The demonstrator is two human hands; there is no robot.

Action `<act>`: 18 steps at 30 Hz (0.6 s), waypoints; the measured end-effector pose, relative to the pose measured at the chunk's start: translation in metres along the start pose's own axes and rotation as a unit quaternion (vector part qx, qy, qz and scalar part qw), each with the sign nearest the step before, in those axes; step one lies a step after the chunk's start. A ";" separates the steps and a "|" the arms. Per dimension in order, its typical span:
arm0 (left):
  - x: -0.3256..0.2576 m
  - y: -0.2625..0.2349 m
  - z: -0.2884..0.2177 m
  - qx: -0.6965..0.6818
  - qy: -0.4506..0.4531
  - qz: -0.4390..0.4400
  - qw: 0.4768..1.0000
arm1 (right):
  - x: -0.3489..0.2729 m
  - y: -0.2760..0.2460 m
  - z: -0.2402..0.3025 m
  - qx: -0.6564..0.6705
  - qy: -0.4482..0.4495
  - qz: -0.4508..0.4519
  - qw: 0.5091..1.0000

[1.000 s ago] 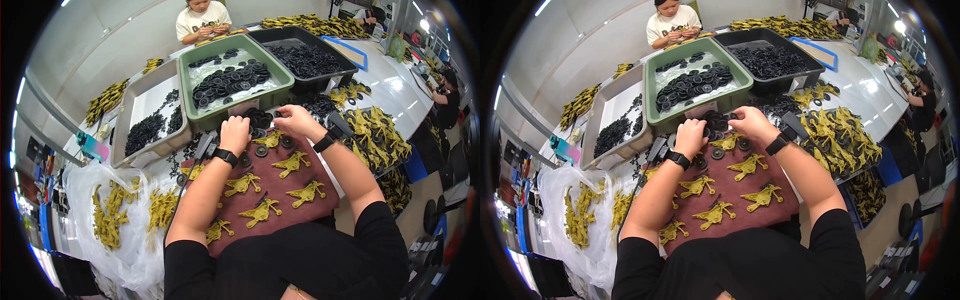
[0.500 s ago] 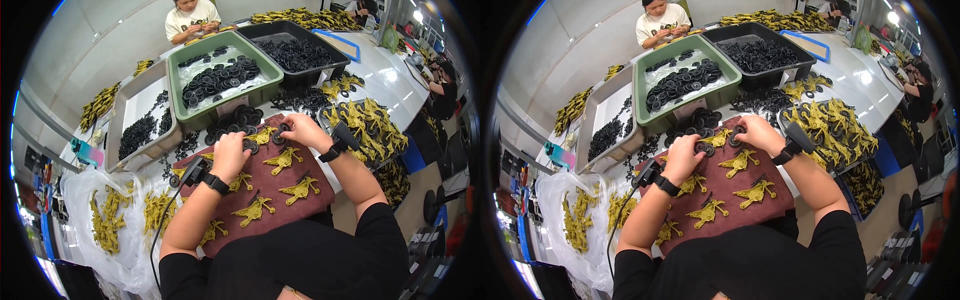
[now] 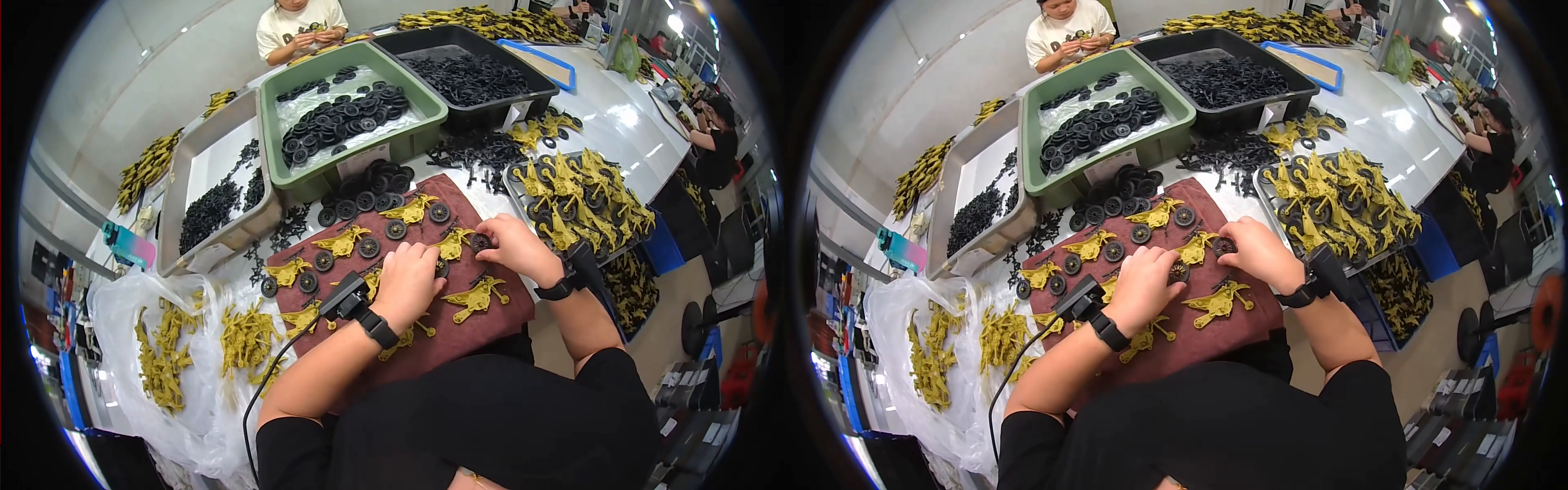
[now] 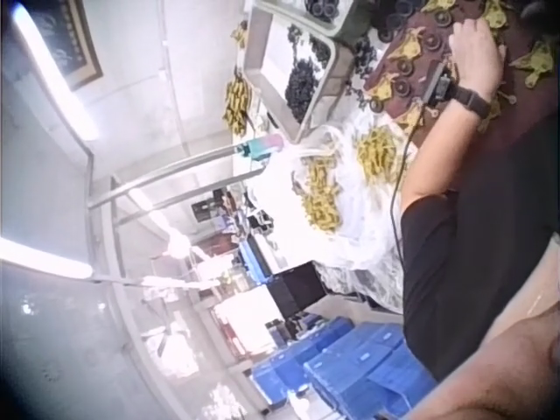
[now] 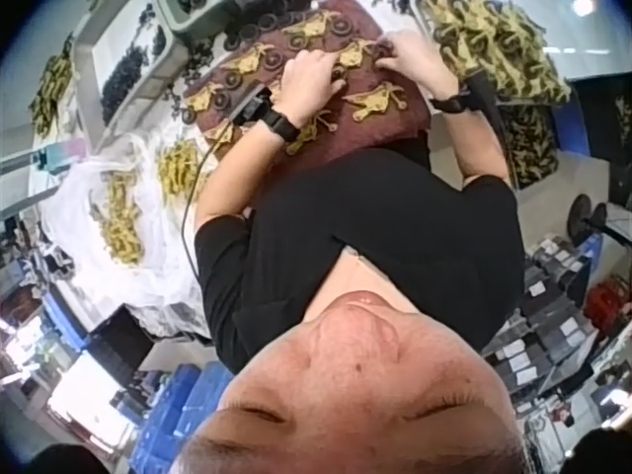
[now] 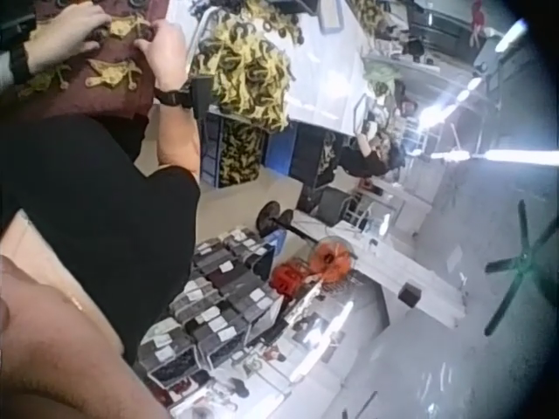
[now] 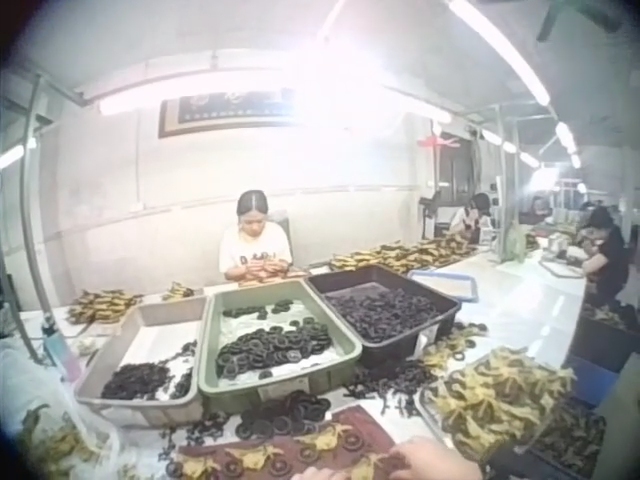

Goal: Assembling small yellow toy motorcycle frames by attaching black plastic wheels.

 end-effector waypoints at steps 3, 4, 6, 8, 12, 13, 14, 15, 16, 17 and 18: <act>-0.003 0.003 -0.003 0.024 -0.006 -0.008 1.000 | -0.002 0.008 -0.002 -0.011 -0.006 -0.013 1.000; -0.003 0.006 -0.002 0.035 -0.009 -0.005 0.999 | -0.001 0.008 -0.001 -0.024 -0.020 -0.026 0.999; -0.004 0.008 0.000 0.046 -0.013 -0.002 0.999 | -0.001 0.011 0.000 -0.023 -0.027 -0.015 0.999; -0.005 0.008 0.001 0.035 -0.019 -0.004 0.999 | -0.002 0.016 0.000 -0.022 -0.033 -0.003 0.999; -0.005 0.008 0.004 0.035 -0.020 -0.008 0.999 | -0.002 0.017 0.000 -0.042 -0.034 -0.028 0.998; -0.004 0.008 0.005 0.036 -0.023 -0.006 0.999 | -0.001 0.017 0.000 -0.044 -0.032 -0.027 0.998; -0.004 0.008 0.005 0.036 -0.026 -0.005 0.999 | -0.001 0.017 0.000 -0.044 -0.032 -0.027 0.998; -0.005 0.008 0.005 0.037 -0.026 -0.004 0.999 | -0.001 0.017 -0.001 -0.045 -0.023 -0.025 0.998; -0.005 0.006 0.004 0.027 -0.022 -0.021 0.999 | -0.001 0.017 -0.003 -0.048 -0.013 -0.023 0.998; -0.005 0.003 0.003 0.017 -0.018 -0.037 0.999 | -0.001 0.017 -0.004 -0.048 -0.012 -0.024 0.998; -0.005 0.003 0.002 0.017 -0.016 -0.036 0.999 | -0.001 0.017 -0.003 -0.045 -0.015 -0.028 0.998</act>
Point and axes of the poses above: each hand's wrist, its own x-axis towards the middle knuckle, its own y-axis out of the palm, z = x × y, the point moved 7 cm from there along x, towards the middle knuckle, and after that the axes turned 11 degrees about -y, right-handed, at the moved point
